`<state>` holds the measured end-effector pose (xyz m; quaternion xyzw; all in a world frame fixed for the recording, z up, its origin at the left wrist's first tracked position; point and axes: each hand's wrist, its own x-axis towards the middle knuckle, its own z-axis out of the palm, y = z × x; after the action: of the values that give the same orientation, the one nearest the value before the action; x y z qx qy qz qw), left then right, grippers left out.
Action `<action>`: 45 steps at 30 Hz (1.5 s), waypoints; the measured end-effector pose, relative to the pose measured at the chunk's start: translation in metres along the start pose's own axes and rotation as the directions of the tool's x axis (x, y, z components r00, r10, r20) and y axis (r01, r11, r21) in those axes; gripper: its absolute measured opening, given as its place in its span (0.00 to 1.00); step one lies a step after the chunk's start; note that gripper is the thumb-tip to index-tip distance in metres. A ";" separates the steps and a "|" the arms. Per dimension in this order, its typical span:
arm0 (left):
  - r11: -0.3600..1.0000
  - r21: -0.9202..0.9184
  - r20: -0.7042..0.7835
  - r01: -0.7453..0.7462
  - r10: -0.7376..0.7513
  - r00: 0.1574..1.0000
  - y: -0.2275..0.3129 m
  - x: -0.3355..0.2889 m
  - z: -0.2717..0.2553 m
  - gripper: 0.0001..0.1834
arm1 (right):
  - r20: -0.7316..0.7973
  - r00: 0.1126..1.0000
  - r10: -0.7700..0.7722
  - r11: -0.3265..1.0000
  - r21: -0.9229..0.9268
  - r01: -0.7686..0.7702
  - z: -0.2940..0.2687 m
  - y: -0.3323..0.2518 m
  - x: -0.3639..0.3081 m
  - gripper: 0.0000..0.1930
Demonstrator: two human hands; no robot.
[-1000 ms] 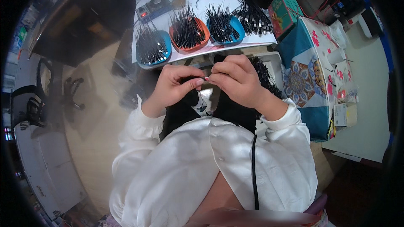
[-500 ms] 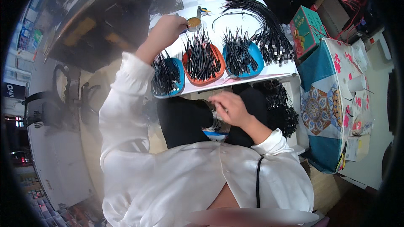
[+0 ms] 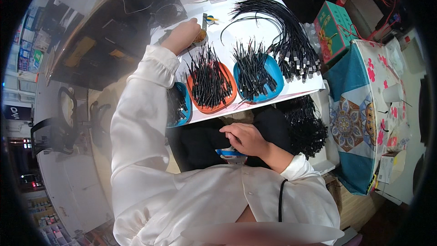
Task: The person repeatedly picks up black wires and small connectors from bowls on a table, attaches the connectors to the wire ends, and places the finished units into a pile. The process is continuous and repetitive.
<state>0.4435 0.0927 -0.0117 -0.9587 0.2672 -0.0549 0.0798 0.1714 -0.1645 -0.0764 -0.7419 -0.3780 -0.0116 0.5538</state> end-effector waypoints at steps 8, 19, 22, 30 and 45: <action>0.999 0.024 0.033 0.026 -0.026 0.999 0.004 0.007 0.009 0.05 | 0.005 1.000 0.016 1.000 -0.010 -0.016 -0.002 0.002 -0.002 0.10; 0.922 -0.319 -0.062 0.221 -0.253 0.966 -0.072 -0.064 -0.030 0.07 | 0.009 0.992 0.127 0.990 -0.060 -0.126 0.003 0.004 -0.007 0.08; 0.838 -0.423 0.029 0.345 -0.368 0.929 -0.084 -0.088 -0.024 0.07 | 0.029 0.989 0.145 0.987 -0.080 -0.142 0.008 0.006 -0.007 0.08; 0.854 -0.399 0.032 0.335 -0.352 0.935 -0.093 -0.083 -0.001 0.08 | 0.057 0.985 0.165 0.981 -0.108 -0.159 0.013 0.009 -0.007 0.07; 0.969 -0.102 0.052 0.226 -0.222 0.974 -0.093 -0.063 0.004 0.06 | 0.101 0.981 0.164 0.981 -0.117 -0.152 0.012 0.015 -0.009 0.05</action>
<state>0.4371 0.2042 -0.0026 -0.9866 0.1581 -0.0297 0.0271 0.1683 -0.1613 -0.0968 -0.7982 -0.3464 0.0528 0.4901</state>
